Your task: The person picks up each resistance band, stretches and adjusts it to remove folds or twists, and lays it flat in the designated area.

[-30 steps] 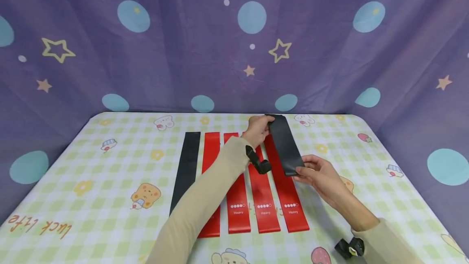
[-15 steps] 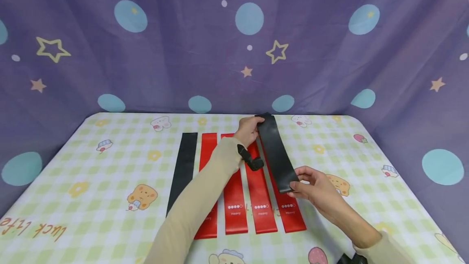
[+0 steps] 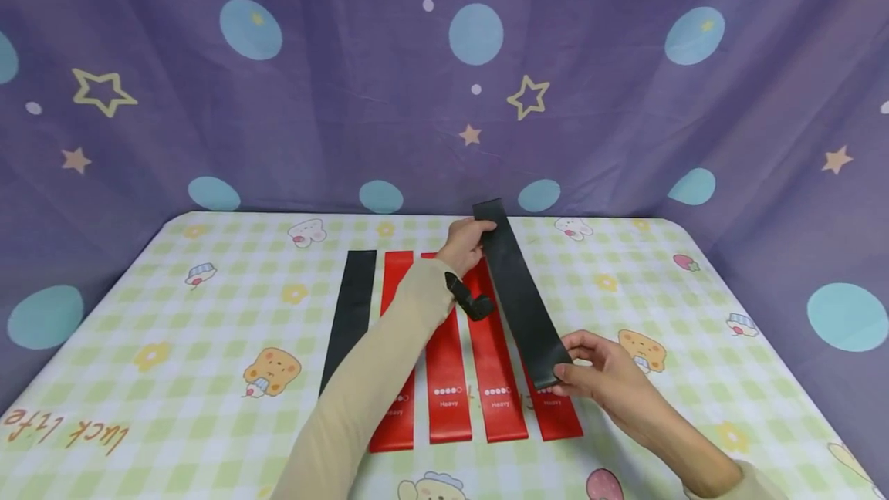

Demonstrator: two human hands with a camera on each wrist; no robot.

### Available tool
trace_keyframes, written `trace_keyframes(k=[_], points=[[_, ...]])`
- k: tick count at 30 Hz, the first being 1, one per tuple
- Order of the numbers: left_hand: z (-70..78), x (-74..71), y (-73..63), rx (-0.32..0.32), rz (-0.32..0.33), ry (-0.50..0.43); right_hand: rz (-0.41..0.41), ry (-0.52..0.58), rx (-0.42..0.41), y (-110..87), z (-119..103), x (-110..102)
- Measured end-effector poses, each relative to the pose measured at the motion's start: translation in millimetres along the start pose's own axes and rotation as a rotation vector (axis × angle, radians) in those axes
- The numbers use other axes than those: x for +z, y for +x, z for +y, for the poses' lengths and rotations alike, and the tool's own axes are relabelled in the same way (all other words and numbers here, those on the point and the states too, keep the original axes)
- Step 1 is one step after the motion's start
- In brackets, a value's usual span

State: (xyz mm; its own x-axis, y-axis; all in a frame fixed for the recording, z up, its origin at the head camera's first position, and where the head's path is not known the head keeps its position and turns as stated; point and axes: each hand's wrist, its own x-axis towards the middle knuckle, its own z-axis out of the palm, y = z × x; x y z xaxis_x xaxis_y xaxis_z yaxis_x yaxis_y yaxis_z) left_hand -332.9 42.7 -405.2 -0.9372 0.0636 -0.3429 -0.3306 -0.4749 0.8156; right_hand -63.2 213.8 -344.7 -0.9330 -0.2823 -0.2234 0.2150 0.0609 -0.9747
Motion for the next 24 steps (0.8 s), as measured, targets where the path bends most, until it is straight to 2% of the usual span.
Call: trace_keyframes(k=[4,7,10,19,24], points=[[29.9,11.2,-62.2,-0.032,0.022,0.05,0.009,-0.013,0.02,-5.3,2,-2],[44.9,11.6,-87.9,-0.04,-0.002,0.044,0.031,-0.016,0.039,-9.5,4,-6],[50.1,7.8,-93.8,-0.039,-0.018,0.038,0.038,-0.01,0.046,-12.4,8,-11],[46.6,-9.4,-72.2,-0.03,0.014,0.028,0.071,0.005,0.101,-8.6,13,-27],[46.4,-14.6,-70.7,-0.017,0.012,0.044,0.108,-0.002,0.112,-4.2,14,-35]])
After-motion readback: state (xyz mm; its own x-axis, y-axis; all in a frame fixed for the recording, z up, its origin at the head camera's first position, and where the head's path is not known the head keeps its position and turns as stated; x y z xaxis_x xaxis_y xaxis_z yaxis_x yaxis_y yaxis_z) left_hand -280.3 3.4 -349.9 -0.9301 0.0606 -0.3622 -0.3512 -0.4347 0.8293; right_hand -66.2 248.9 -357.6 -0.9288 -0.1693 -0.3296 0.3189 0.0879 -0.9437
